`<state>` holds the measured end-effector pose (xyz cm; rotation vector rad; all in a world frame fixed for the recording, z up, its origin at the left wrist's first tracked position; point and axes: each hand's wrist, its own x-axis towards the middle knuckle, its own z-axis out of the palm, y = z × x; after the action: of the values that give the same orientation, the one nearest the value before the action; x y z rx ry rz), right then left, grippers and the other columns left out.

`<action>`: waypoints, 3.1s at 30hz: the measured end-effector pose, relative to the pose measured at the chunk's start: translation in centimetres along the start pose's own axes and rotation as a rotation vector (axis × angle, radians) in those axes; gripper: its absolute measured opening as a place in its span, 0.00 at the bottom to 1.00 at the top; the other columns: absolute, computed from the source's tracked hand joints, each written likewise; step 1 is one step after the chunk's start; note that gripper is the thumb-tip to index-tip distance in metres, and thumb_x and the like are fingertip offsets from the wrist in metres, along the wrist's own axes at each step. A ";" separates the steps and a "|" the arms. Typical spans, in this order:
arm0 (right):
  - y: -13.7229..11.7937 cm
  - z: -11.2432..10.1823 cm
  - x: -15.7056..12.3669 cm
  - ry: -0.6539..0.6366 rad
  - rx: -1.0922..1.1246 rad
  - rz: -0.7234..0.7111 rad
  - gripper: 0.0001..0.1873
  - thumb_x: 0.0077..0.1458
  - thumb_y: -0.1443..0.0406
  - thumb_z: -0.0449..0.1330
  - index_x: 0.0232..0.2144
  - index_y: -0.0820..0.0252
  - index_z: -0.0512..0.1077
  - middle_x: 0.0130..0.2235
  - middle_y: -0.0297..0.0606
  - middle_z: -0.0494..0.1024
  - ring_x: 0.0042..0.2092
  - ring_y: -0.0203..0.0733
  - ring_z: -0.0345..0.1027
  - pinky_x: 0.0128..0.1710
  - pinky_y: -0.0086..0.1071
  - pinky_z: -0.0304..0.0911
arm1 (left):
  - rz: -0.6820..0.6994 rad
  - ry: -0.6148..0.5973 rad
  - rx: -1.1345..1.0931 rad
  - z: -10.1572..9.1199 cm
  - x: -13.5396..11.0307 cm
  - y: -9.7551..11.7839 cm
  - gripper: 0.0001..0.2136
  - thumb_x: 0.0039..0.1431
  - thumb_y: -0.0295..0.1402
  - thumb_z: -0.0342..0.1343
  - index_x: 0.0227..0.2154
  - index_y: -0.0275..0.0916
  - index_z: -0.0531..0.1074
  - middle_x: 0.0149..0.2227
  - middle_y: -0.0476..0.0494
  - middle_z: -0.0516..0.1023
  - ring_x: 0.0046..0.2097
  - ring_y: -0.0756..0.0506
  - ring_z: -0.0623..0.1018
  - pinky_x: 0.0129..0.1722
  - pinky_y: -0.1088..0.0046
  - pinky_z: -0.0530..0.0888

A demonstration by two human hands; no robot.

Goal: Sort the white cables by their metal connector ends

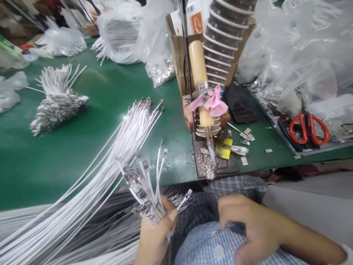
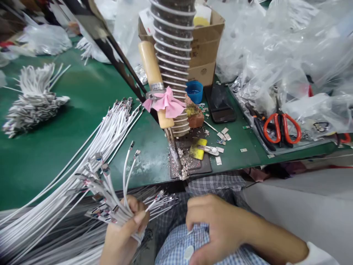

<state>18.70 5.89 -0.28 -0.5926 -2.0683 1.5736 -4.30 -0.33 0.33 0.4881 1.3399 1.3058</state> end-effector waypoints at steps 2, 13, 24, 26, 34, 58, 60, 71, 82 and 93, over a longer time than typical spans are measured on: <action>-0.7 -1.1 0.1 0.176 0.186 -0.004 0.31 0.57 0.39 0.46 0.29 0.61 0.65 0.28 0.35 0.63 0.29 0.38 0.58 0.29 0.32 0.54 | -0.005 0.012 -0.015 0.9 0.3 0.5 0.14 0.45 0.32 0.66 0.23 0.38 0.64 0.17 0.56 0.61 0.18 0.56 0.59 0.18 0.83 0.56; -1.1 -1.9 1.6 0.442 -0.167 -0.115 0.10 0.64 0.68 0.51 0.31 0.62 0.70 0.24 0.33 0.67 0.26 0.34 0.57 0.26 0.29 0.53 | -0.032 -0.015 0.012 5.6 1.3 2.9 0.12 0.40 0.24 0.61 0.22 0.39 0.60 0.16 0.58 0.57 0.19 0.55 0.57 0.18 0.82 0.52; -0.8 -1.8 2.6 0.499 -0.334 -0.157 0.06 0.57 0.73 0.51 0.33 0.63 0.67 0.35 0.42 0.75 0.37 0.39 0.69 0.38 0.31 0.66 | -0.031 -0.060 0.103 6.9 2.1 3.9 0.11 0.39 0.22 0.61 0.20 0.40 0.64 0.17 0.56 0.60 0.19 0.54 0.60 0.17 0.79 0.56; -0.8 -2.0 2.5 0.516 -0.367 -0.170 0.07 0.57 0.74 0.50 0.34 0.63 0.67 0.40 0.44 0.76 0.44 0.40 0.70 0.43 0.30 0.67 | -0.018 -0.063 0.129 7.3 2.3 4.0 0.11 0.39 0.22 0.60 0.21 0.41 0.64 0.18 0.56 0.60 0.19 0.54 0.60 0.17 0.79 0.55; -0.9 -2.8 2.5 0.525 -0.397 -0.175 0.09 0.59 0.74 0.49 0.34 0.62 0.68 0.41 0.44 0.77 0.47 0.39 0.70 0.44 0.30 0.69 | 0.009 -0.096 0.129 8.2 2.7 4.4 0.10 0.41 0.22 0.60 0.22 0.41 0.64 0.17 0.56 0.59 0.19 0.54 0.60 0.17 0.79 0.54; -1.0 -2.9 2.5 0.496 -0.403 -0.160 0.08 0.58 0.73 0.50 0.33 0.61 0.68 0.42 0.44 0.76 0.45 0.41 0.70 0.43 0.32 0.69 | 0.010 -0.024 0.138 9.0 2.3 4.6 0.11 0.38 0.23 0.60 0.18 0.40 0.62 0.15 0.56 0.59 0.17 0.54 0.59 0.16 0.78 0.53; -0.9 -2.6 2.4 0.485 -0.412 -0.153 0.08 0.58 0.73 0.50 0.33 0.61 0.68 0.42 0.44 0.76 0.46 0.41 0.70 0.42 0.31 0.69 | 0.013 -0.027 0.138 8.7 2.2 4.3 0.11 0.39 0.24 0.60 0.19 0.40 0.61 0.15 0.56 0.59 0.17 0.54 0.59 0.16 0.78 0.53; -0.8 0.3 1.6 0.336 -0.198 -0.201 0.08 0.57 0.74 0.50 0.33 0.62 0.68 0.40 0.45 0.76 0.45 0.40 0.70 0.41 0.31 0.67 | -0.193 0.104 0.067 2.5 -0.8 0.3 0.16 0.44 0.42 0.69 0.21 0.37 0.70 0.16 0.53 0.63 0.20 0.53 0.64 0.20 0.80 0.63; 0.4 6.6 6.3 0.247 0.196 0.100 0.03 0.54 0.68 0.56 0.30 0.64 0.68 0.27 0.33 0.64 0.28 0.33 0.58 0.26 0.27 0.55 | -0.171 0.149 0.015 -2.7 -4.0 -2.3 0.12 0.53 0.43 0.63 0.30 0.38 0.75 0.21 0.49 0.71 0.25 0.51 0.69 0.29 0.78 0.69; 2.5 9.1 8.4 0.177 0.872 0.411 0.26 0.46 0.46 0.64 0.26 0.61 0.60 0.19 0.33 0.69 0.20 0.35 0.63 0.19 0.27 0.59 | -0.219 0.230 0.129 -3.4 -3.2 -3.5 0.17 0.43 0.44 0.70 0.31 0.38 0.75 0.27 0.46 0.78 0.29 0.48 0.75 0.30 0.77 0.73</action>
<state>6.68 4.57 -3.86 -0.7881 -0.9866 2.3157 -5.07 -5.52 -2.25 0.2744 1.6281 1.1236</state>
